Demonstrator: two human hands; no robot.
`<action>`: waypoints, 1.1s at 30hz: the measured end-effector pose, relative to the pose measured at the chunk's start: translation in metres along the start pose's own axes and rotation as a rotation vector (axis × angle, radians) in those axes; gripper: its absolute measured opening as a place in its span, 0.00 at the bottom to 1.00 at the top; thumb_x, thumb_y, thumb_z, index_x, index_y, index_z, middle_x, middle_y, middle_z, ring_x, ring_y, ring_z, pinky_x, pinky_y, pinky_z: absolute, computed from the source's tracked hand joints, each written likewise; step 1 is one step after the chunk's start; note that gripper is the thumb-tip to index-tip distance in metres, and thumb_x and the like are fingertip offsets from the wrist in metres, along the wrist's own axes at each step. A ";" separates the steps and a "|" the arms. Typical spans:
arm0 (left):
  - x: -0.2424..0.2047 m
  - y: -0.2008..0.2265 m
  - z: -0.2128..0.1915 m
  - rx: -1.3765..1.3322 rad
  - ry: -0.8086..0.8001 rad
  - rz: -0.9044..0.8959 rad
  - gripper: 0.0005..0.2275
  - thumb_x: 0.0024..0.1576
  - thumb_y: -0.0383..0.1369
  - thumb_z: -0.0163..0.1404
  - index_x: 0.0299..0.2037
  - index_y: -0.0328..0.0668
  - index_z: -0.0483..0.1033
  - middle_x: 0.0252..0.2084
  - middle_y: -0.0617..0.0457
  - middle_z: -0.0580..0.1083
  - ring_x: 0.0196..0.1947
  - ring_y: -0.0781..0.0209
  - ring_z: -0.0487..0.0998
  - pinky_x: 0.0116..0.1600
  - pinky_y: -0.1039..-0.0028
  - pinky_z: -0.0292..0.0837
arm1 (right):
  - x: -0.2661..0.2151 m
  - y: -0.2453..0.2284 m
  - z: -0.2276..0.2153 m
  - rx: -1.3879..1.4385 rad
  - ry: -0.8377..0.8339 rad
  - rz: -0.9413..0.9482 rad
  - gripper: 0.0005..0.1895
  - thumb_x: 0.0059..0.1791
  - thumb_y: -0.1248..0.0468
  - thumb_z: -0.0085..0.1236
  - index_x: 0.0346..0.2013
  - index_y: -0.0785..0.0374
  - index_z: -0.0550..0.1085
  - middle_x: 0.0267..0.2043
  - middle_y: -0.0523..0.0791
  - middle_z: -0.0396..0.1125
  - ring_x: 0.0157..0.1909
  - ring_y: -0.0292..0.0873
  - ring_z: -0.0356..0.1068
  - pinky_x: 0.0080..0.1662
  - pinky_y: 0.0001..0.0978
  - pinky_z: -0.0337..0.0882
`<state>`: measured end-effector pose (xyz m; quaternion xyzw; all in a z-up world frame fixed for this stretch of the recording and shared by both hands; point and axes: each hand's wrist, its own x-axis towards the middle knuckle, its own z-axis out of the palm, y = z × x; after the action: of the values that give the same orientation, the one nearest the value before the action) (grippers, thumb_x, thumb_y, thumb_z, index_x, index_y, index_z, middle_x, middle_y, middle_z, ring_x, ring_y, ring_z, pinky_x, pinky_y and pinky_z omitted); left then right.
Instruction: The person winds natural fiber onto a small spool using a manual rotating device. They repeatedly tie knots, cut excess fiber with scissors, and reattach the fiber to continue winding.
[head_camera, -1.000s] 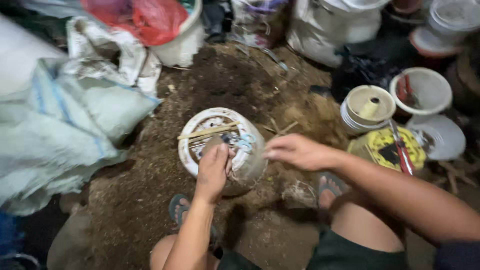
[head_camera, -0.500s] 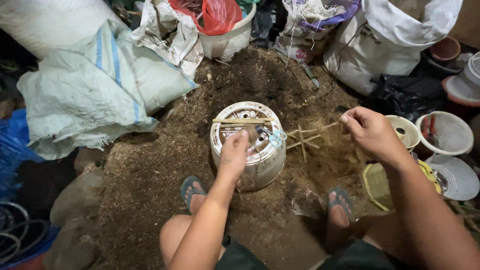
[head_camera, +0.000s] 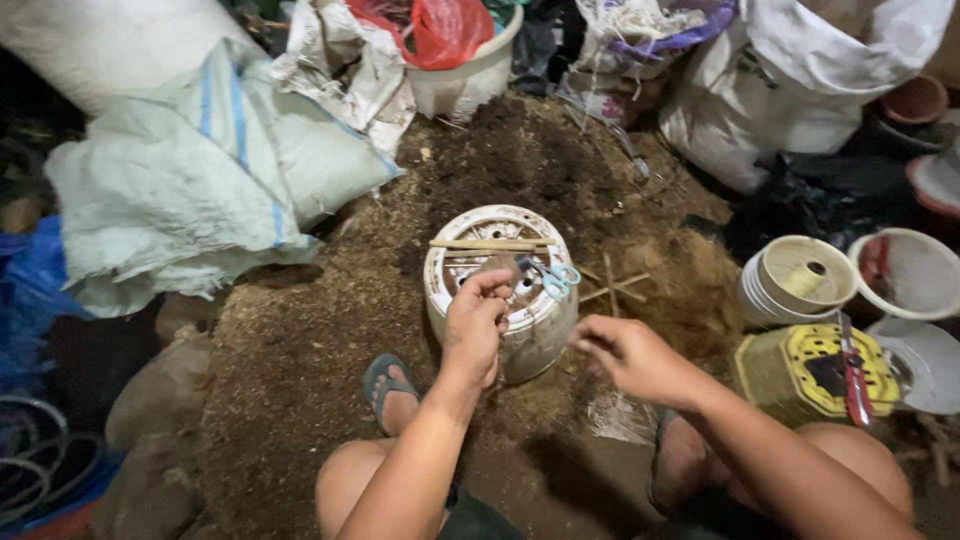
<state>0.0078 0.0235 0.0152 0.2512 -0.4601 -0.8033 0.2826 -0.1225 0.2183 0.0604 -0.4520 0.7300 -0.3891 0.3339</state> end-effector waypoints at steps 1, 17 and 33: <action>-0.001 -0.003 0.005 -0.020 -0.010 -0.007 0.15 0.56 0.17 0.44 0.53 0.34 0.73 0.41 0.55 0.72 0.32 0.74 0.69 0.31 0.84 0.62 | 0.000 -0.001 0.003 0.129 -0.042 0.087 0.10 0.53 0.65 0.53 0.48 0.64 0.75 0.33 0.43 0.73 0.33 0.38 0.73 0.39 0.32 0.75; -0.040 0.002 0.048 0.550 -0.239 0.211 0.08 0.61 0.25 0.52 0.49 0.33 0.76 0.38 0.51 0.74 0.37 0.69 0.72 0.42 0.78 0.69 | 0.012 0.019 -0.009 0.540 0.086 0.036 0.10 0.51 0.68 0.58 0.44 0.71 0.81 0.32 0.43 0.75 0.29 0.33 0.70 0.33 0.26 0.71; -0.035 -0.007 0.054 0.616 -0.153 0.112 0.08 0.61 0.31 0.53 0.42 0.34 0.80 0.32 0.55 0.80 0.32 0.71 0.76 0.38 0.77 0.72 | 0.014 0.020 -0.013 0.617 0.053 -0.066 0.17 0.53 0.72 0.52 0.57 0.70 0.69 0.40 0.44 0.71 0.41 0.34 0.70 0.44 0.27 0.72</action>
<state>-0.0047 0.0826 0.0380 0.2379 -0.7147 -0.6260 0.2017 -0.1468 0.2145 0.0469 -0.3424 0.5707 -0.6148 0.4233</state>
